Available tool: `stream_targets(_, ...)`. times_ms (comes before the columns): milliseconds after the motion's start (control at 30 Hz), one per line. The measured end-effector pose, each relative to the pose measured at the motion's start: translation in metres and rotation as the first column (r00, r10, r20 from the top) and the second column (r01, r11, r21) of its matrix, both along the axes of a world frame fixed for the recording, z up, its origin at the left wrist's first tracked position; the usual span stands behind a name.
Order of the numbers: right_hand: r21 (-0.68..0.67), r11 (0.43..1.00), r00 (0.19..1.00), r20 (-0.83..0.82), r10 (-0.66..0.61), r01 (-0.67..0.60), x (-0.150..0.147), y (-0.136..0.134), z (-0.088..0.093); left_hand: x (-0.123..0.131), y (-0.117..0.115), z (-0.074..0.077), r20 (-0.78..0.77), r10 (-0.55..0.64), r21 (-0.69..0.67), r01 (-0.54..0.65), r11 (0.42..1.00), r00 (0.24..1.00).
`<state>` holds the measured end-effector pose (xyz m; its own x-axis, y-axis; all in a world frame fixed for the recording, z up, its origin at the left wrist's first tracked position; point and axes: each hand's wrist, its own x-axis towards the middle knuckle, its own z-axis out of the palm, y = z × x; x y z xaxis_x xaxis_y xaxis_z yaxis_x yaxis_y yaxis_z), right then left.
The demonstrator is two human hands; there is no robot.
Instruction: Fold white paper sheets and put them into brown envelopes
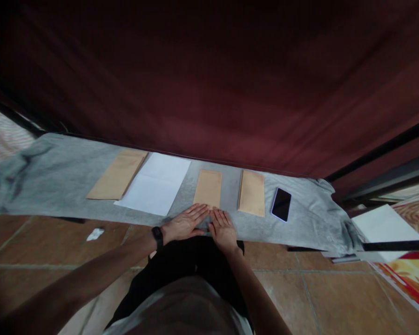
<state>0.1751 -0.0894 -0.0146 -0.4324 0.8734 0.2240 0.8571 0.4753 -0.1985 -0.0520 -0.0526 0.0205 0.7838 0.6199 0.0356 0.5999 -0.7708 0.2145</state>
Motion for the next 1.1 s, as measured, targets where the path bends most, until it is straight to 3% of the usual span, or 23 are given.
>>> stream_targets(333, 0.01, 1.0, 0.998, -0.049, -0.028, 0.028, -0.001, -0.003, -0.004, 0.009, 0.008, -0.005, -0.01, 0.07, -0.022, -0.07, 0.997, 0.998)
stream_targets(1100, 0.056, 0.998, 0.986, -0.163, -0.019, 0.029, -0.004, 0.0, 0.005, 0.044, 0.098, -0.023, -0.023, 0.233, 0.117, -0.229, 0.966, 0.972)
